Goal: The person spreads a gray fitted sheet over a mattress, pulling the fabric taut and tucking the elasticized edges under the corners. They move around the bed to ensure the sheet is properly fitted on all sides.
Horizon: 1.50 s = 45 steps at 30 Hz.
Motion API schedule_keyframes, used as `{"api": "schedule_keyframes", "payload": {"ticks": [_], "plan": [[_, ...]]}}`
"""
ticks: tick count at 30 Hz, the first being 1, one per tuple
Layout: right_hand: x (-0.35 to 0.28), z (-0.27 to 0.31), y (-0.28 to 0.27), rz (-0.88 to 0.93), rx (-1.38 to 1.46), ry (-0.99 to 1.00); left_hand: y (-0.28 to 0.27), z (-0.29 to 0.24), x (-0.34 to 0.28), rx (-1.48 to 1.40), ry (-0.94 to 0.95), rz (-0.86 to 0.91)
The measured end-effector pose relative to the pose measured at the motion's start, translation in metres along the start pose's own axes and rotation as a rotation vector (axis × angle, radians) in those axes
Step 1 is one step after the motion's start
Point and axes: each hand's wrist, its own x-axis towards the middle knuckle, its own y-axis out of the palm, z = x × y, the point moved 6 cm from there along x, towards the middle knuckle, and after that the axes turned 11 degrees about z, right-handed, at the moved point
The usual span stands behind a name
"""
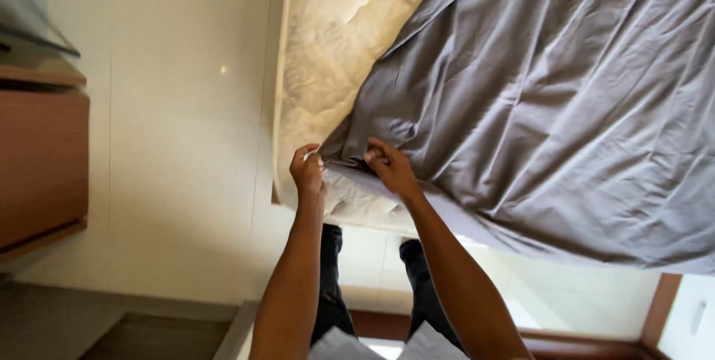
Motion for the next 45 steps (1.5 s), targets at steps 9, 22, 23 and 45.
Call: {"api": "schedule_keyframes", "payload": {"ticks": [9,22,23,45], "plan": [[0.019,-0.018,0.192,0.297,-0.107,0.182,-0.139,-0.025,-0.013,0.209,-0.184,0.139],[0.030,-0.008,0.165,-0.086,0.411,-0.011,-0.089,-0.060,-0.036,0.571,-0.260,0.652],[0.031,-0.006,0.176,-0.061,0.399,0.015,-0.099,-0.058,-0.039,0.536,-0.154,0.648],[0.057,-0.019,0.273,0.091,-0.283,0.357,-0.153,-0.065,0.118,0.838,-0.190,0.891]]}}
